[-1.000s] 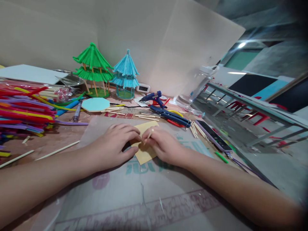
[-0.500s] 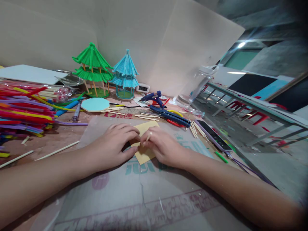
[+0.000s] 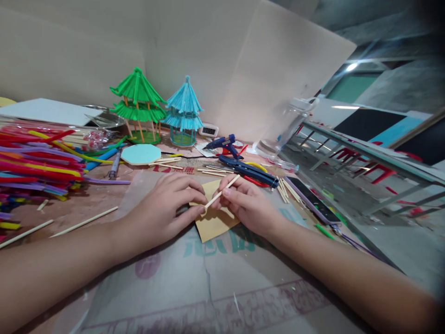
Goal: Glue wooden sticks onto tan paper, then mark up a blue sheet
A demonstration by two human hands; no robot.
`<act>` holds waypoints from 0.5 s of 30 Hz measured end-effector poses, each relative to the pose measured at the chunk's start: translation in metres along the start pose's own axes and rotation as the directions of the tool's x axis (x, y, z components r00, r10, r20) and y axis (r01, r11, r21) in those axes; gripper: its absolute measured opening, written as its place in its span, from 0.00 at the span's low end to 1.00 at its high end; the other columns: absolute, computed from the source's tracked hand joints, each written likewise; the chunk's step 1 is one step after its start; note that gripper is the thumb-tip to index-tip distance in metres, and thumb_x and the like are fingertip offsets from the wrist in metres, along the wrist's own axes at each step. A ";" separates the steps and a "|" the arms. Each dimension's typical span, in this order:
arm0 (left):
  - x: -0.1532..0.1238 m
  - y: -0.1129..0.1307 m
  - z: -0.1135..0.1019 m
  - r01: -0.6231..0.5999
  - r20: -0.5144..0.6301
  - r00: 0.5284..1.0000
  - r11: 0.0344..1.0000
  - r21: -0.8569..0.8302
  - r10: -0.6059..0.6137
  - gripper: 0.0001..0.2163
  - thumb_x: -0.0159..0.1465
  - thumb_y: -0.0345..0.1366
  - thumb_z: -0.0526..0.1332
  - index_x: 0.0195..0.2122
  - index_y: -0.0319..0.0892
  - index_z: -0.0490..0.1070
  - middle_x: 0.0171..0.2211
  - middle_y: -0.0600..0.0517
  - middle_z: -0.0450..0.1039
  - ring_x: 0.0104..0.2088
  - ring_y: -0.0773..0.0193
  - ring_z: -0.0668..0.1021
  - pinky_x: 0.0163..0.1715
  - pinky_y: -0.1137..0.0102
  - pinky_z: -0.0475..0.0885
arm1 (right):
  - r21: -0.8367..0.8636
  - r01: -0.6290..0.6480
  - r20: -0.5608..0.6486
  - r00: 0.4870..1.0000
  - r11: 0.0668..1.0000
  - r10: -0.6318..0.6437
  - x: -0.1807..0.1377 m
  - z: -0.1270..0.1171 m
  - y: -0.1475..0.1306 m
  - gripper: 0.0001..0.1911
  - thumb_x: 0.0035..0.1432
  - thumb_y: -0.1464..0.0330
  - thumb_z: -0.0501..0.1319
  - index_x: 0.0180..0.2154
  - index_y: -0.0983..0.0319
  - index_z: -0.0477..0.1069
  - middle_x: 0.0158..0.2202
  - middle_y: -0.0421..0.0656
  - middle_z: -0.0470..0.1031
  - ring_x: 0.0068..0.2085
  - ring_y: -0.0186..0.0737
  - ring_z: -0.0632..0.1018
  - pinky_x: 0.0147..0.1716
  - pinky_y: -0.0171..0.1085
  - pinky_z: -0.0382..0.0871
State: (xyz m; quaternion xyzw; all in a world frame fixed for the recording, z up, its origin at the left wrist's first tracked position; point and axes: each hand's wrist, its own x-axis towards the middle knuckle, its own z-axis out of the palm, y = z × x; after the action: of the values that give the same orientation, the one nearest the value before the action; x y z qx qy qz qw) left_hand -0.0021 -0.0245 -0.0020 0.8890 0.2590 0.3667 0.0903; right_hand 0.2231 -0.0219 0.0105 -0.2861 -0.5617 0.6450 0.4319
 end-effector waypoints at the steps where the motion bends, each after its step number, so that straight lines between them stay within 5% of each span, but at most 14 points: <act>1: 0.000 0.000 0.000 -0.017 -0.012 1.000 1.000 0.002 0.017 0.06 0.72 0.35 0.59 0.41 0.46 0.76 0.43 0.52 0.76 0.47 0.59 0.75 0.50 0.62 0.66 | 0.009 0.002 0.003 1.000 1.000 -0.002 0.000 0.000 0.000 0.15 0.56 0.60 0.72 0.36 0.60 0.71 0.27 0.39 0.80 0.28 0.35 0.79 0.36 0.35 0.73; 15: 0.000 0.005 -0.005 0.003 0.040 0.999 1.000 -0.008 -0.003 0.10 0.73 0.36 0.55 0.39 0.44 0.75 0.41 0.52 0.76 0.45 0.59 0.75 0.49 0.62 0.65 | -0.015 0.010 0.014 1.000 1.000 -0.009 -0.001 0.000 0.004 0.15 0.57 0.58 0.72 0.36 0.60 0.72 0.29 0.39 0.82 0.31 0.35 0.81 0.37 0.35 0.75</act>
State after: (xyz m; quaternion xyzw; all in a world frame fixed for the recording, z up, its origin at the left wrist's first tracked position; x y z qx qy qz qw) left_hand -0.0035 -0.0287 0.0034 0.8955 0.2569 0.3496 0.0997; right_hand 0.2227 -0.0225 0.0067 -0.2823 -0.5706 0.6408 0.4290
